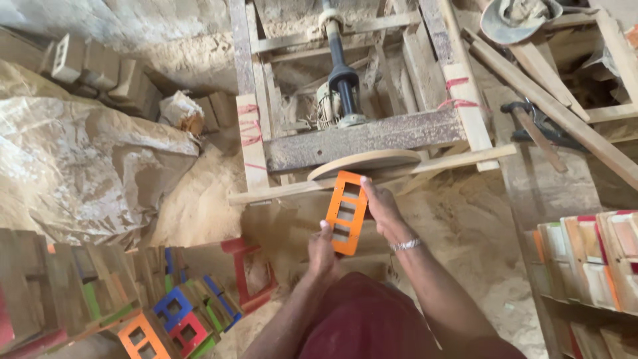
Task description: The person sands the edges of small, colorful wooden blocks using a rotating sanding machine. They handle the blocks one at a time, sanding each side before stacking them on a nearby pile.
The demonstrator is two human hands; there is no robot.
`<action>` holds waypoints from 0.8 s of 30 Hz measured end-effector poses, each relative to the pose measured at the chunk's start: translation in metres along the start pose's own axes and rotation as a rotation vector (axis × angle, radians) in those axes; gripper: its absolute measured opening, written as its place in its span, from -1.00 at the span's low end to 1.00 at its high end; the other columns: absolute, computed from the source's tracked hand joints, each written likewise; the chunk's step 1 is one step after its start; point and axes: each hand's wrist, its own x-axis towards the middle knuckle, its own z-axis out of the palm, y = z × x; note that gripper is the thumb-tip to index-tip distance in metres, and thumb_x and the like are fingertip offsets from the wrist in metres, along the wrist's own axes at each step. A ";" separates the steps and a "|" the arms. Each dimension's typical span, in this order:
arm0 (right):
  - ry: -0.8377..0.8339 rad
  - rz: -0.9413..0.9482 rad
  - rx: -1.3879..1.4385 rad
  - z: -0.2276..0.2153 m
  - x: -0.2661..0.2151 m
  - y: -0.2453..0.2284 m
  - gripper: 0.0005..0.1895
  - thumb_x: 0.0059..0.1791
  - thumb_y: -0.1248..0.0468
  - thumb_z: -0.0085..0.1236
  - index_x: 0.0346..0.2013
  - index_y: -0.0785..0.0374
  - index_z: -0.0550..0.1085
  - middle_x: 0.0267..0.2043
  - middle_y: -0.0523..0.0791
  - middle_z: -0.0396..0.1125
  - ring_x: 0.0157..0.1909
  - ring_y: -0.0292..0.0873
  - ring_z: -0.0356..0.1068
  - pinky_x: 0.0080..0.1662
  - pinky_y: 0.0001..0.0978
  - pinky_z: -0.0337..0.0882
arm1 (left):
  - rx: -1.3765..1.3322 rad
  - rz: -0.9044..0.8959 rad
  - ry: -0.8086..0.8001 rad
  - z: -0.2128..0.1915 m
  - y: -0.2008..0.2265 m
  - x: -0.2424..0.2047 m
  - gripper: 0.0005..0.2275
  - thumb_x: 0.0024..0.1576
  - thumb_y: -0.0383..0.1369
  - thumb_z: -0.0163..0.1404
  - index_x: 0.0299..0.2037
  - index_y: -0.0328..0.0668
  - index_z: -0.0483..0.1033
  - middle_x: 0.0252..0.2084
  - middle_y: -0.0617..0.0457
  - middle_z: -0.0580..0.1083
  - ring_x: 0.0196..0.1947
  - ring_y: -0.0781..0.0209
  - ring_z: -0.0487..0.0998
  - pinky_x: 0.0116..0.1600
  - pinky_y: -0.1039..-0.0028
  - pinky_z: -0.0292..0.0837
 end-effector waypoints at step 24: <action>-0.028 -0.760 0.976 -0.165 -0.271 -0.034 -0.27 0.15 -0.10 -0.09 0.48 0.28 0.13 0.53 0.05 0.07 0.54 0.15 0.05 0.49 0.11 0.07 | 1.031 1.633 -1.118 0.139 0.010 -0.136 -0.71 0.04 -0.51 0.17 -0.05 -0.16 0.43 0.15 -0.12 0.48 0.21 -0.16 0.50 0.31 -0.08 0.36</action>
